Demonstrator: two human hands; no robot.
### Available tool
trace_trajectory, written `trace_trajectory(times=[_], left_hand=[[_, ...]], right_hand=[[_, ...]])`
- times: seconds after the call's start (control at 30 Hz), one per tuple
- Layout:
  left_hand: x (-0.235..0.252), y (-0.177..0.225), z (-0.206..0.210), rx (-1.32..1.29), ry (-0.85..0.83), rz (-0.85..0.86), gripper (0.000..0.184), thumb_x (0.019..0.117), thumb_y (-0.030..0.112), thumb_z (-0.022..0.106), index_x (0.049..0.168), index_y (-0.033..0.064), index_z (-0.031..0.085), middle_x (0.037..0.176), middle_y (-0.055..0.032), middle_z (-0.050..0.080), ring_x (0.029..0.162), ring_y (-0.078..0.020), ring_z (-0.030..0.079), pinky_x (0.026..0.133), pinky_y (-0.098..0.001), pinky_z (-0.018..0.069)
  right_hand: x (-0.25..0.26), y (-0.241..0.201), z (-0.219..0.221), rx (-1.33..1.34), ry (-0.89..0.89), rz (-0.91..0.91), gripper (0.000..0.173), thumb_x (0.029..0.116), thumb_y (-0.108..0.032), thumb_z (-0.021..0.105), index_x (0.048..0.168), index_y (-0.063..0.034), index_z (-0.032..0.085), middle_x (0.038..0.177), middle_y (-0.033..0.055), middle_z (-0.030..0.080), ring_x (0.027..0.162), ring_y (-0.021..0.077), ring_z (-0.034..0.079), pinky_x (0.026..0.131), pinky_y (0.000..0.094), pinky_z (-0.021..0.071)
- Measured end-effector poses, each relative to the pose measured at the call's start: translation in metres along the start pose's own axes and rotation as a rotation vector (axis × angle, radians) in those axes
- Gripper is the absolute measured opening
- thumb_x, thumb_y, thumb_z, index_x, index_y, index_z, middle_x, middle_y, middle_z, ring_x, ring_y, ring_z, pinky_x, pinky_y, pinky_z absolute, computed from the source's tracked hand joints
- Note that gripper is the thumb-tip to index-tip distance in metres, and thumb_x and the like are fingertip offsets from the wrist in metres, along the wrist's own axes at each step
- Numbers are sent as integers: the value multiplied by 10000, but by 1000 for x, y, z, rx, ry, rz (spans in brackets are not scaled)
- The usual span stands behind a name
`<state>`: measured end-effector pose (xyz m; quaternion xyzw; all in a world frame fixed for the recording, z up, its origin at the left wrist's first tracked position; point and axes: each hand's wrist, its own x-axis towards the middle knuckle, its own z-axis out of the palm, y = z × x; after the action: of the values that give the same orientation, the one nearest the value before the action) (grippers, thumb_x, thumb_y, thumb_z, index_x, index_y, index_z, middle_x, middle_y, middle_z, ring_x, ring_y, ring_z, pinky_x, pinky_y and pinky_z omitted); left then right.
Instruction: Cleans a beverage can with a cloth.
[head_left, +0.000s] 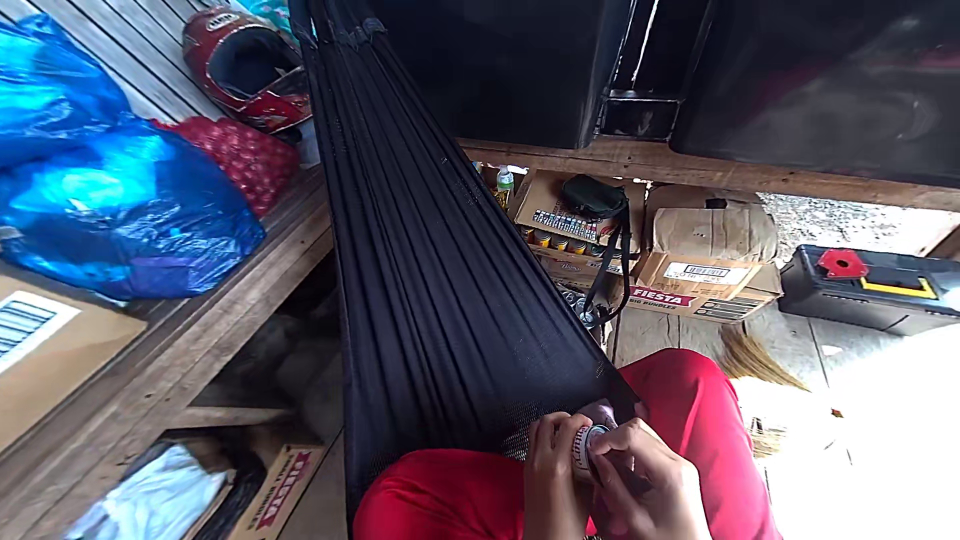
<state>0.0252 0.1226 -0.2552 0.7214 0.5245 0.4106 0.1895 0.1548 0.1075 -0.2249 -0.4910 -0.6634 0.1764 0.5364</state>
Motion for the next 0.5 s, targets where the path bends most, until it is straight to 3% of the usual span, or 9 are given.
trace_trajectory(times=[0.13, 0.23, 0.4, 0.5], left_hand=[[10, 10, 17, -30, -76, -32, 355, 731, 20, 755, 1076, 106, 753, 1088, -108, 706, 1047, -285, 678, 900, -414, 574], [10, 10, 18, -6, -98, -19, 381, 709, 4, 771, 1070, 125, 755, 1078, -90, 704, 1039, -277, 675, 878, -424, 573], [-2, 0, -4, 31, -53, 30, 378, 717, 8, 728, 1075, 124, 759, 1060, -76, 702, 1042, -247, 670, 903, -355, 561], [-14, -18, -29, 82, -56, 18, 387, 723, 10, 729, 1092, 124, 760, 1071, -89, 702, 1049, -260, 673, 902, -365, 566]], right_hand=[[0, 6, -31, -82, -143, -94, 59, 896, -85, 673, 924, -111, 718, 820, 15, 696, 861, 95, 635, 838, 169, 492], [-4, 10, -36, -34, -166, -67, 63, 909, -77, 670, 932, -99, 724, 839, 22, 703, 876, 93, 641, 847, 170, 498], [-16, 3, -4, 112, -19, 37, 50, 881, -124, 680, 918, -112, 711, 872, -28, 716, 890, 20, 649, 856, 163, 518], [-26, -10, 32, 167, 53, 85, 41, 873, -141, 679, 904, -117, 690, 864, -41, 698, 868, -4, 642, 817, 142, 524]])
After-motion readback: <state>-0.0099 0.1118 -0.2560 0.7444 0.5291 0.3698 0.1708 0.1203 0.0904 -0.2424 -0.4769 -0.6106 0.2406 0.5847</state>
